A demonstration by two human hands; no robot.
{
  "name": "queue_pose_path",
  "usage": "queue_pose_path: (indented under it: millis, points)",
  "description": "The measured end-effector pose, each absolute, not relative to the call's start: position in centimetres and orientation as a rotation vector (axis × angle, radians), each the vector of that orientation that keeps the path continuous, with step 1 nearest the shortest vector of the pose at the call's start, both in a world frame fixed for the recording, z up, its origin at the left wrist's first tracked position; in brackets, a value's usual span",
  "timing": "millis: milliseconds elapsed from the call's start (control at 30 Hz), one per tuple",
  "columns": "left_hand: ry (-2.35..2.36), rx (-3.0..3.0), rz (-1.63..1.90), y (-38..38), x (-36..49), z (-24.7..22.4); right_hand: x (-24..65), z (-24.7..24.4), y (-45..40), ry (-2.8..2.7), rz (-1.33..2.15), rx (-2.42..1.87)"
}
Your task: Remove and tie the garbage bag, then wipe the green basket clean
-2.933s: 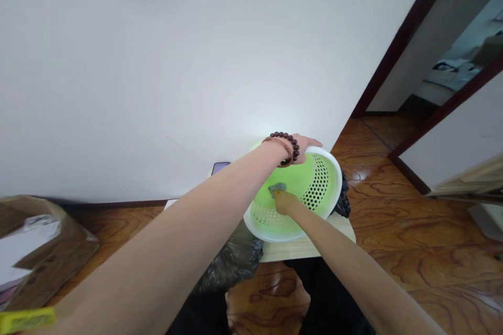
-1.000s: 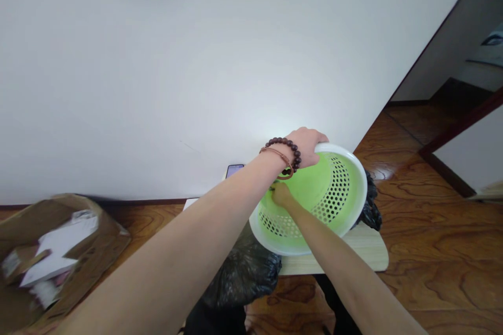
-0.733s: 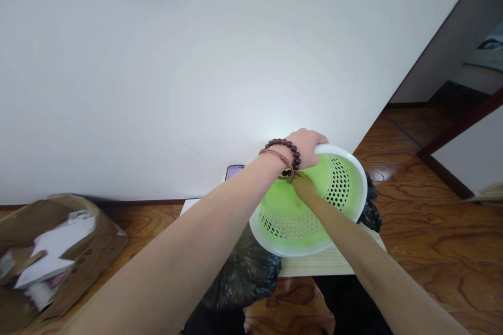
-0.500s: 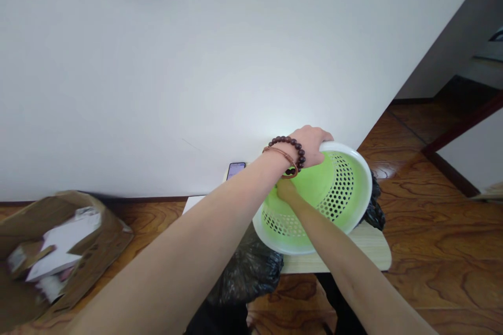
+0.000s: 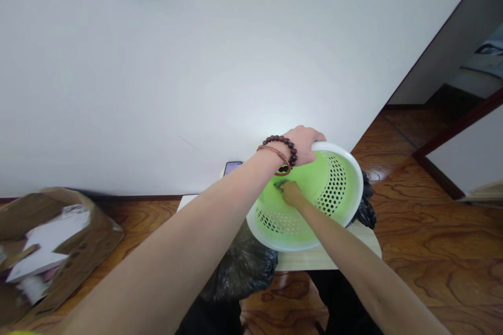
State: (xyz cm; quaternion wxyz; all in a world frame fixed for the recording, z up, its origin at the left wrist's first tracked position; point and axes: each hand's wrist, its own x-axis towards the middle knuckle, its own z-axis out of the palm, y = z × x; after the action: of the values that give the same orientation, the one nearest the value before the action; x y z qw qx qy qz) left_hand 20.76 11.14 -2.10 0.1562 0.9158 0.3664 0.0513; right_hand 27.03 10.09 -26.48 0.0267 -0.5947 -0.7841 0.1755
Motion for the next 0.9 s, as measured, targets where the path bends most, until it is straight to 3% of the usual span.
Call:
queue_pose_path:
  millis: [167,400,500,700,900]
  points:
    - [1.026,2.642,0.17,11.5,20.7,-2.3,24.0,-26.8,8.1,-2.438,0.575,-1.729]
    - [1.044,2.598,0.217,11.2,20.7,-2.1,32.8,-24.7,9.3,-2.532,0.21,-1.912]
    - [1.013,2.612,0.24,11.0,20.6,-1.9,29.9,-25.0,8.8,-2.378,0.396,-2.018]
    - [1.04,2.588,0.236,11.0,20.2,-1.7,22.5,-26.0,7.0,-2.289,0.671,-1.719]
    - [1.044,2.621,0.249,11.1,20.2,-1.9,30.9,-24.8,8.0,-2.514,0.434,-1.856]
